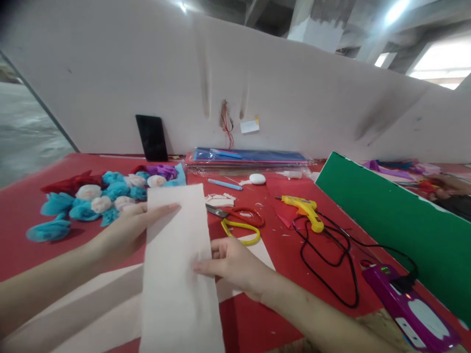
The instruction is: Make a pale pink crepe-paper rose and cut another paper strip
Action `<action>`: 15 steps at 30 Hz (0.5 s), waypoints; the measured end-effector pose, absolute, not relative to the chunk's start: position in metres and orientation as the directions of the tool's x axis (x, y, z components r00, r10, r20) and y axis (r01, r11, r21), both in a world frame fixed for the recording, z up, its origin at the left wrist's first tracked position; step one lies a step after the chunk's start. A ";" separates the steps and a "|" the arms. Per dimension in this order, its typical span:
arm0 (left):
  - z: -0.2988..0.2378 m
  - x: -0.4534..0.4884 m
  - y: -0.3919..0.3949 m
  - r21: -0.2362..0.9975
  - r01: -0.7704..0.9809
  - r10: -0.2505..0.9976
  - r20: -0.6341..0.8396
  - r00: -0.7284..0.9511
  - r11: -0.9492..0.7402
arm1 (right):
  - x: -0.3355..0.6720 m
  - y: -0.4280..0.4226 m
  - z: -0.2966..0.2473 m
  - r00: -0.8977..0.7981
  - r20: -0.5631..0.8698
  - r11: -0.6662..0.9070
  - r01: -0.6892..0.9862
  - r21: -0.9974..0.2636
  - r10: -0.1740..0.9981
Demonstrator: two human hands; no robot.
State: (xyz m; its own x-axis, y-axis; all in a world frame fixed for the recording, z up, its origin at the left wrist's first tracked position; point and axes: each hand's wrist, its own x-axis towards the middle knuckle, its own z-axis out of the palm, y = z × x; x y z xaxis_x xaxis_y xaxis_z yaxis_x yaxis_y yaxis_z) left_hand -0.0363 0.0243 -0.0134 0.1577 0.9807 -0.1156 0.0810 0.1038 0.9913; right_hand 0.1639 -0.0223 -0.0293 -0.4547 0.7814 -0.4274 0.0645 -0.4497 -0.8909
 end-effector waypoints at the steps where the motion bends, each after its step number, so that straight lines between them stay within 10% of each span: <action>1: -0.018 -0.039 0.027 0.993 0.107 0.990 -0.055 0.133 0.040 | 0.165 -0.022 -0.034 -0.451 -0.434 -0.455 0.068 -0.888 0.780; 7: -0.035 -0.043 0.002 0.886 0.206 0.884 0.342 0.319 -0.416 | 0.167 -0.023 -0.044 -0.421 -0.482 -0.483 0.112 -0.868 0.769; 10: -0.032 -0.032 -0.028 0.619 0.093 0.429 0.420 0.800 -0.780 | 0.165 -0.022 -0.045 -0.420 -0.479 -0.466 0.142 -0.873 0.770; 15: -0.031 -0.024 -0.047 0.381 0.056 0.121 0.149 0.981 -0.923 | 0.162 -0.018 -0.051 -0.430 -0.468 -0.431 0.187 -0.883 0.772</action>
State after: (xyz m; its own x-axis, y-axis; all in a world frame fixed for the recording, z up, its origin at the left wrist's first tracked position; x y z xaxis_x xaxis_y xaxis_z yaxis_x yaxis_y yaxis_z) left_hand -0.0235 -0.0468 -0.0315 0.9814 0.1211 0.1490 0.0559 -0.9227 0.3814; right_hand 0.1621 -0.0184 -0.0505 -0.4300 0.7722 -0.4678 0.1870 -0.4307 -0.8829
